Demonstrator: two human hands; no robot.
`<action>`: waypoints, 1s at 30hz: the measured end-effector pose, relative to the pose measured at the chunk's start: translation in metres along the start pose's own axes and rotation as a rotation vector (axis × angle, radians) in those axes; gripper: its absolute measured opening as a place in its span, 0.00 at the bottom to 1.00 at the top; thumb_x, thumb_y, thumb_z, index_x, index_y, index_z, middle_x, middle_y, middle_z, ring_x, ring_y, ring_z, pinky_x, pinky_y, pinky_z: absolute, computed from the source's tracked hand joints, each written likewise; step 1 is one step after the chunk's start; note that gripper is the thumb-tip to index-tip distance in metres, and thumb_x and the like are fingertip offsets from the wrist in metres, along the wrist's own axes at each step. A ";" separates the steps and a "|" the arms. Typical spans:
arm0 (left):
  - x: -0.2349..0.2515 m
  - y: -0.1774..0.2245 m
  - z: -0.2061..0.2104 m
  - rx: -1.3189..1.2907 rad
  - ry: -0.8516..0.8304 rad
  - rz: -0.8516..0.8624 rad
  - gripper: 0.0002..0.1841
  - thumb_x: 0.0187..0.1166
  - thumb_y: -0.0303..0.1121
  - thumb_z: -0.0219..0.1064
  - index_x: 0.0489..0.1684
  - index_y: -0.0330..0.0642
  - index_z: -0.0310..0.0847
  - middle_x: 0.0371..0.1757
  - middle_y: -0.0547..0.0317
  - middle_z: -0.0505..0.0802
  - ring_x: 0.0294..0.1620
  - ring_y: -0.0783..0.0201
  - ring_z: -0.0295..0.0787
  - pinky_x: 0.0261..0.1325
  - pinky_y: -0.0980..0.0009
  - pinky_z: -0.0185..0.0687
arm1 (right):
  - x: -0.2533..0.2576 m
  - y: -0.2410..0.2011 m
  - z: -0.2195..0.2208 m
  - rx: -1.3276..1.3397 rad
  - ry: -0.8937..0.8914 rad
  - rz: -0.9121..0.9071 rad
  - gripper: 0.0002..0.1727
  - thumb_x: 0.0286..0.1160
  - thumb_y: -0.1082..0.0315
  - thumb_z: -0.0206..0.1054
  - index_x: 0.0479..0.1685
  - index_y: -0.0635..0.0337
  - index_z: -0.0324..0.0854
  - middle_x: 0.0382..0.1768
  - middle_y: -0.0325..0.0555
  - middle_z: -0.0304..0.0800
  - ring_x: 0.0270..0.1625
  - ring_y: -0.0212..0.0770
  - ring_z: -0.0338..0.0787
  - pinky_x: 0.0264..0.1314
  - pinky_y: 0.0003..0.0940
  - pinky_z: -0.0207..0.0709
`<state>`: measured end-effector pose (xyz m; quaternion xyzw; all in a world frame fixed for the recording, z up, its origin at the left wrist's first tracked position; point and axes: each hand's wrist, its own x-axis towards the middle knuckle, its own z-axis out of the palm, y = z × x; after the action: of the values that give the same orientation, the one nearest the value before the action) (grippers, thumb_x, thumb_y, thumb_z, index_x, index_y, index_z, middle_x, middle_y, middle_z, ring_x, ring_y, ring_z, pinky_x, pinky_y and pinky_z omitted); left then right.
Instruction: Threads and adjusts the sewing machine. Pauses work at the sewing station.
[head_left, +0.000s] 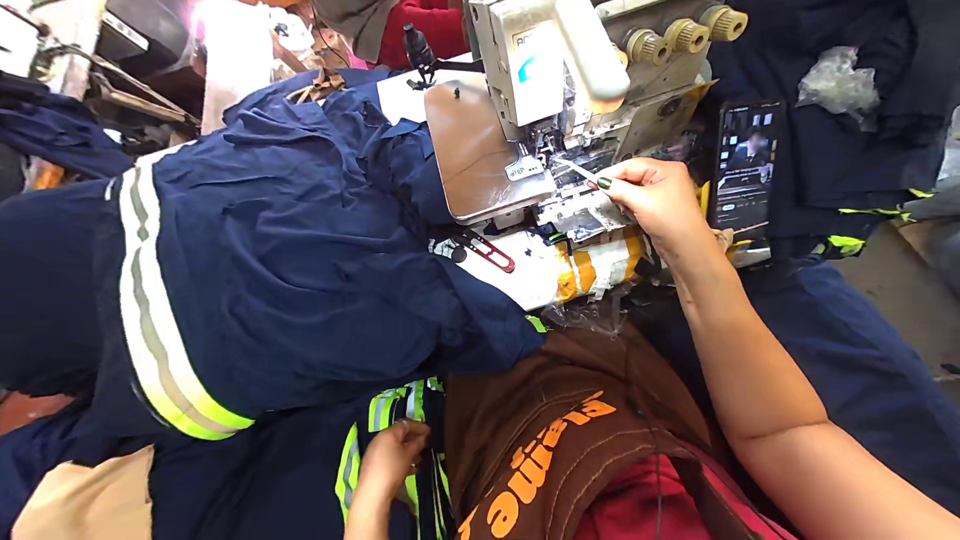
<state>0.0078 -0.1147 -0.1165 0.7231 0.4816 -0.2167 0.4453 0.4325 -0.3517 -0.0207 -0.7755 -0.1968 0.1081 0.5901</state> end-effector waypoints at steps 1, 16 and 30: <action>-0.002 -0.001 -0.007 0.018 0.106 0.021 0.10 0.82 0.28 0.67 0.50 0.31 0.88 0.43 0.43 0.97 0.38 0.47 0.96 0.47 0.44 0.92 | 0.001 0.000 0.000 0.001 0.001 0.008 0.04 0.75 0.73 0.72 0.40 0.57 0.93 0.32 0.35 0.92 0.28 0.21 0.82 0.32 0.19 0.74; 0.047 0.117 -0.071 0.209 1.235 0.666 0.18 0.84 0.39 0.64 0.64 0.36 0.86 0.81 0.38 0.78 0.90 0.38 0.60 0.90 0.39 0.45 | 0.003 0.001 0.002 0.007 0.000 -0.006 0.04 0.75 0.73 0.71 0.40 0.58 0.93 0.29 0.34 0.91 0.24 0.21 0.79 0.28 0.17 0.71; 0.095 0.117 -0.063 0.268 1.248 0.541 0.26 0.94 0.49 0.44 0.75 0.44 0.80 0.85 0.51 0.77 0.91 0.48 0.61 0.91 0.46 0.45 | 0.007 0.004 0.005 -0.010 0.017 0.010 0.05 0.76 0.73 0.70 0.41 0.57 0.93 0.31 0.35 0.92 0.26 0.22 0.80 0.29 0.18 0.72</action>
<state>0.1464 -0.0296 -0.1040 0.8559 0.4197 0.3007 0.0303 0.4371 -0.3453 -0.0253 -0.7802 -0.1887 0.1036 0.5874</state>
